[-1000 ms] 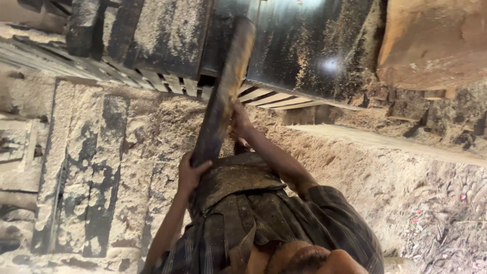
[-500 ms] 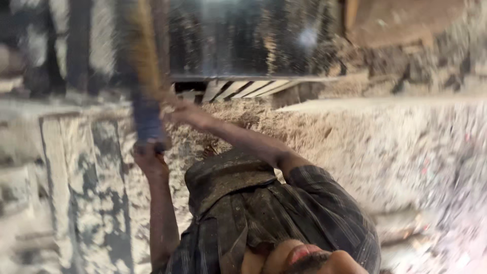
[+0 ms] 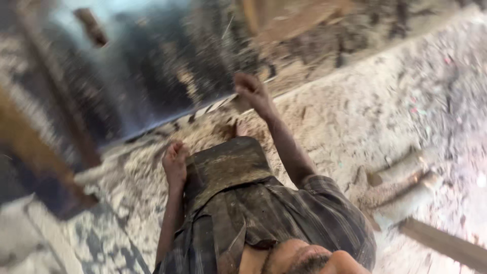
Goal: The person lifts and repositions large pieces of wood and logs onto a table and near a circular saw, handling them by hand and rotating them to prepare for processing.
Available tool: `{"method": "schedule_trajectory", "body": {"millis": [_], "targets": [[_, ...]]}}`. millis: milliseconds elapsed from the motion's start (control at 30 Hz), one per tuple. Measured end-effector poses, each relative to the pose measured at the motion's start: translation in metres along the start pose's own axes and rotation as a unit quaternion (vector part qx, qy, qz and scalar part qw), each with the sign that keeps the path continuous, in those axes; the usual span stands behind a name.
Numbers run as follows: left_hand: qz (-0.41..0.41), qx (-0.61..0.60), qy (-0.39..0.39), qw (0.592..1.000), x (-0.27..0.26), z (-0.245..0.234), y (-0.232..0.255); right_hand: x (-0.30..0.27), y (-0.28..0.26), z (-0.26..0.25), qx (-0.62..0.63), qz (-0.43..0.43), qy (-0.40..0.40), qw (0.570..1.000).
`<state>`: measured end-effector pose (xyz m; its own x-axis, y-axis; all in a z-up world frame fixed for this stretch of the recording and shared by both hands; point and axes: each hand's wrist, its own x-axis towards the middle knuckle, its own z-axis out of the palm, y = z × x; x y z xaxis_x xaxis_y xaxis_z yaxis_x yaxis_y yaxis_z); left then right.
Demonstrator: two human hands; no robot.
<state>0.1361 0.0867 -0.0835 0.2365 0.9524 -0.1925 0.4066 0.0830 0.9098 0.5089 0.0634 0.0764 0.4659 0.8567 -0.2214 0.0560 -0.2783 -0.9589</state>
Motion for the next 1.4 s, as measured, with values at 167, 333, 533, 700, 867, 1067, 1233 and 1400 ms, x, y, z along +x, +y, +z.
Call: {"method": "schedule_trajectory", "body": {"millis": [167,333,533,700,867,1067,1233,1400], "targets": [[0.146,0.271,-0.078,0.948,0.129,0.099,0.119,0.05,-0.009,-0.148,0.047,-0.224,0.278,0.933],[0.166,0.424,-0.22,0.863,0.169,0.223,0.193,0.118,-0.05,-0.23,-0.175,-0.291,0.4,0.852],[0.305,0.247,-0.594,0.702,0.099,0.294,0.244,0.19,-0.045,-0.223,-0.247,-0.236,0.395,0.853],[0.5,-0.072,-0.169,0.846,0.16,0.28,0.32,0.205,-0.023,-0.232,-0.183,-0.272,0.366,0.871],[0.529,0.073,-0.088,0.841,0.21,0.32,0.358,0.192,-0.035,-0.23,-0.124,-0.26,0.373,0.882],[0.502,0.057,-0.075,0.86,0.2,0.351,0.376,0.187,-0.043,-0.226,-0.116,-0.281,0.387,0.871],[0.477,0.124,-0.089,0.865,0.269,0.347,0.431,0.219,-0.027,-0.231,-0.167,-0.355,0.428,0.814],[0.363,0.145,-0.175,0.904,0.377,0.333,0.506,0.225,-0.014,-0.235,-0.177,-0.393,0.449,0.783]]}}
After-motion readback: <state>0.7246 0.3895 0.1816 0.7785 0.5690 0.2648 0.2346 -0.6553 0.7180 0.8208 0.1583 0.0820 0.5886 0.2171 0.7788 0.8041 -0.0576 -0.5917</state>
